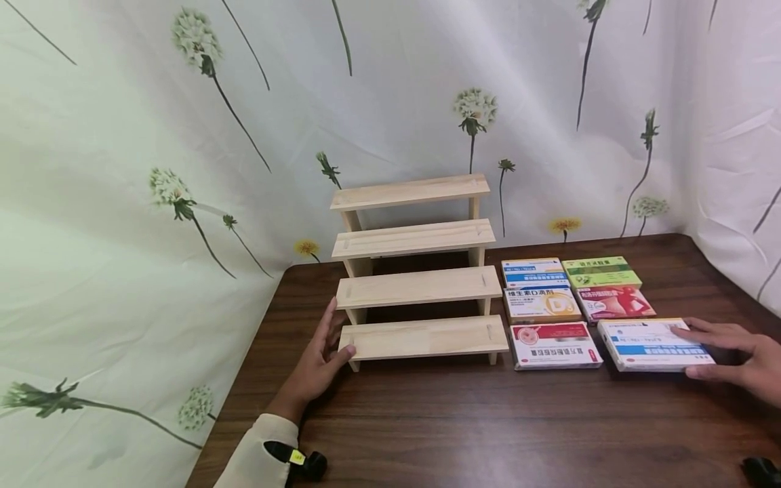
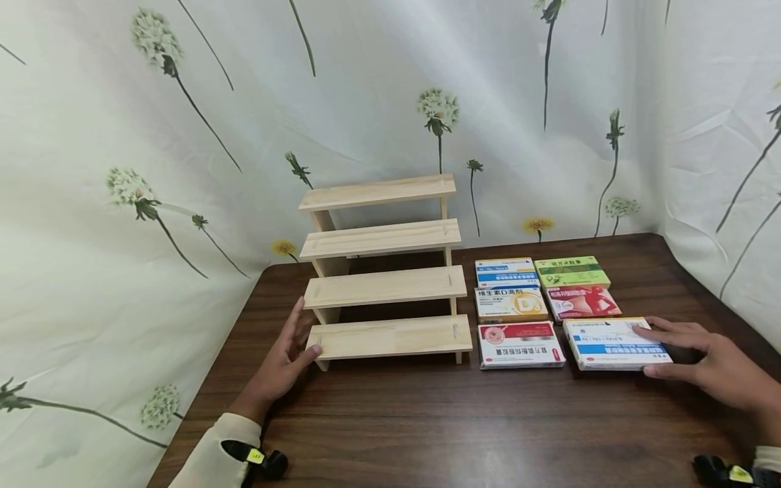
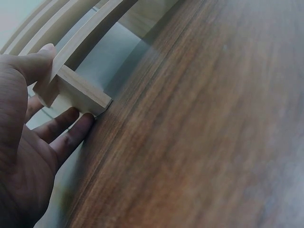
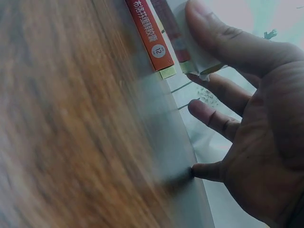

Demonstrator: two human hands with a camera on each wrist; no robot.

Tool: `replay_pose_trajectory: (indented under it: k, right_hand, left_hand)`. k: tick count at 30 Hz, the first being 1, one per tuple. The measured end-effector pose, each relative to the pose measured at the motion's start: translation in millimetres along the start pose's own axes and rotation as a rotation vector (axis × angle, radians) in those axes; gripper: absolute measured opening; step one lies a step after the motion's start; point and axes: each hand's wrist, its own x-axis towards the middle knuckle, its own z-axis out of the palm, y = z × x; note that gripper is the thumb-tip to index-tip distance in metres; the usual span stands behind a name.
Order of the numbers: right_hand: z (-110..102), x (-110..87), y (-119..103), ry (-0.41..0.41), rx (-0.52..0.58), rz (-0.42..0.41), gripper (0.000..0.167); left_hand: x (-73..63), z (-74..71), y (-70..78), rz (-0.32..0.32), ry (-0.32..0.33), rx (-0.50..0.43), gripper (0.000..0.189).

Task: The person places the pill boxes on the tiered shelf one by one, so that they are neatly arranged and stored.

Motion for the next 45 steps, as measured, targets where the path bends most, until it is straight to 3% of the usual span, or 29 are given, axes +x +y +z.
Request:
replay_pose_trajectory:
  k: [17, 26, 32, 41, 45]
  right_hand:
    - [-2.4, 2.5, -11.2, 0.156, 0.048, -0.081, 0.075]
    - [-12.4, 18.6, -34.3, 0.105, 0.07, -0.026, 0.078]
    - [-20.4, 33.7, -50.7, 0.034, 0.067, -0.055, 0.078]
    - [-31.2, 56.1, -71.0, 0.095, 0.128, -0.175, 0.07]
    - [-38.6, 70.1, -85.2, 0.084, 0.142, -0.169, 0.07]
  left_hand:
    - [1.2, 1.3, 1.2, 0.002, -0.001, 0.002, 0.098]
    - [-0.9, -0.1, 1.7, -0.005, 0.007, -0.001, 0.098]
    - [-0.7, 0.1, -0.1, -0.006, 0.001, 0.001, 0.098]
    - [-0.9, 0.6, 2.3, -0.004, 0.007, 0.002, 0.098]
    - [0.4, -0.2, 2.0, -0.013, 0.006, 0.009, 0.098]
